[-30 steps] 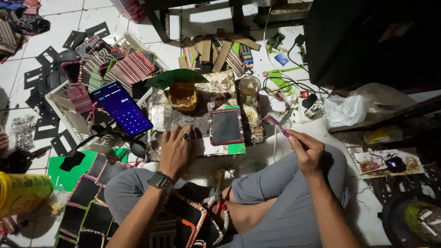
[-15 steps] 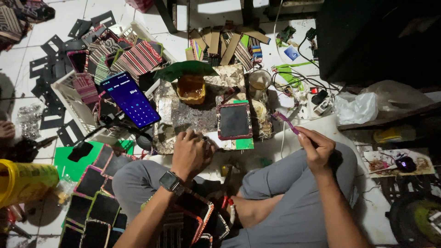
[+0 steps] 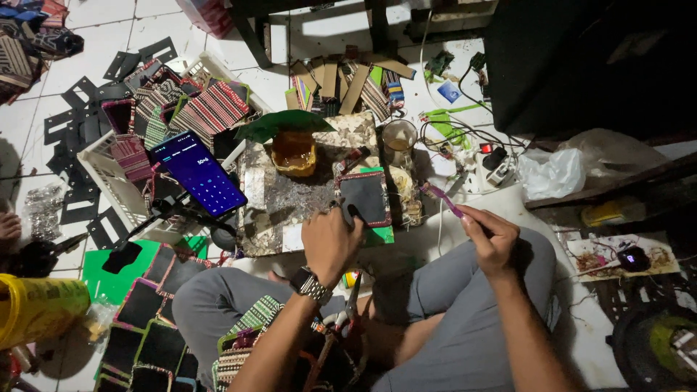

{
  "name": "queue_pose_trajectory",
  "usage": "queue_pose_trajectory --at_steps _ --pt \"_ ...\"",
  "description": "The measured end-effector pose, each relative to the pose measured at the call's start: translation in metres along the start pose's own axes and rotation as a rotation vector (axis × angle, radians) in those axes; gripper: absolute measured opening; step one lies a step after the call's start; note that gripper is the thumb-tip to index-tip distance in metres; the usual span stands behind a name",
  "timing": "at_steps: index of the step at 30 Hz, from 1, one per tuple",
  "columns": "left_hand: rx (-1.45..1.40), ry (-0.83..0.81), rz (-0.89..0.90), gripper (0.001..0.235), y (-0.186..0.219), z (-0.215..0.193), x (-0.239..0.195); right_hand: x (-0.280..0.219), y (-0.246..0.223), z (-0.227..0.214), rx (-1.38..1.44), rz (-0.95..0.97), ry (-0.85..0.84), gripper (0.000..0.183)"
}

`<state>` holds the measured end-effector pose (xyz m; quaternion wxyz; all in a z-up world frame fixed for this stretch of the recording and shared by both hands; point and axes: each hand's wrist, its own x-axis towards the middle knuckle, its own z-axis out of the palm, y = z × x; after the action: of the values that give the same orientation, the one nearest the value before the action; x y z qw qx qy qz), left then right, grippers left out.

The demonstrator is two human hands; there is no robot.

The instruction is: The person sits on the floor and uses a pink brush to apply a yellowish adhesive to the edges of a small rectangular fabric piece. They repeatedly dip the brush into a container and spread the glue along the borders of the item.

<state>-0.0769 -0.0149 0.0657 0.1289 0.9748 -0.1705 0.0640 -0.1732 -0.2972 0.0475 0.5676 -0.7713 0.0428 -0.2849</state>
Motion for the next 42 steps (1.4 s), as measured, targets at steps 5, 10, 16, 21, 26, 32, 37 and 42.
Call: queue_pose_trajectory --at_steps 5,10,16,21,26,32,37,42 --pt "-0.208 -0.131 -0.266 0.042 0.004 0.000 0.019 0.004 -0.012 0.000 0.016 -0.012 -0.004 0.018" --pt "-0.612 -0.099 -0.517 0.041 -0.003 -0.013 0.035 0.003 -0.015 -0.001 0.016 -0.010 0.007 0.018" --pt "-0.741 -0.134 -0.602 0.065 -0.036 0.079 0.056 0.000 -0.011 -0.002 -0.034 0.012 -0.019 0.019" --pt "-0.930 -0.064 -0.547 0.063 0.012 -0.033 0.038 -0.004 0.000 -0.003 0.000 0.044 0.013 0.023" --pt "-1.388 0.001 -0.935 0.063 0.018 -0.008 0.013 -0.005 0.006 -0.001 0.013 0.012 -0.003 0.020" --pt "-1.453 0.134 -1.104 0.051 0.019 0.057 -0.006 -0.003 0.000 0.000 0.007 0.014 0.002 0.019" --pt "-1.455 0.120 -1.167 0.066 0.042 0.017 -0.009 -0.003 0.002 0.000 0.019 0.014 0.013 0.018" --pt "-1.789 -0.167 -1.233 0.062 0.061 -0.057 -0.027 -0.002 0.003 -0.003 -0.046 0.023 -0.030 0.020"
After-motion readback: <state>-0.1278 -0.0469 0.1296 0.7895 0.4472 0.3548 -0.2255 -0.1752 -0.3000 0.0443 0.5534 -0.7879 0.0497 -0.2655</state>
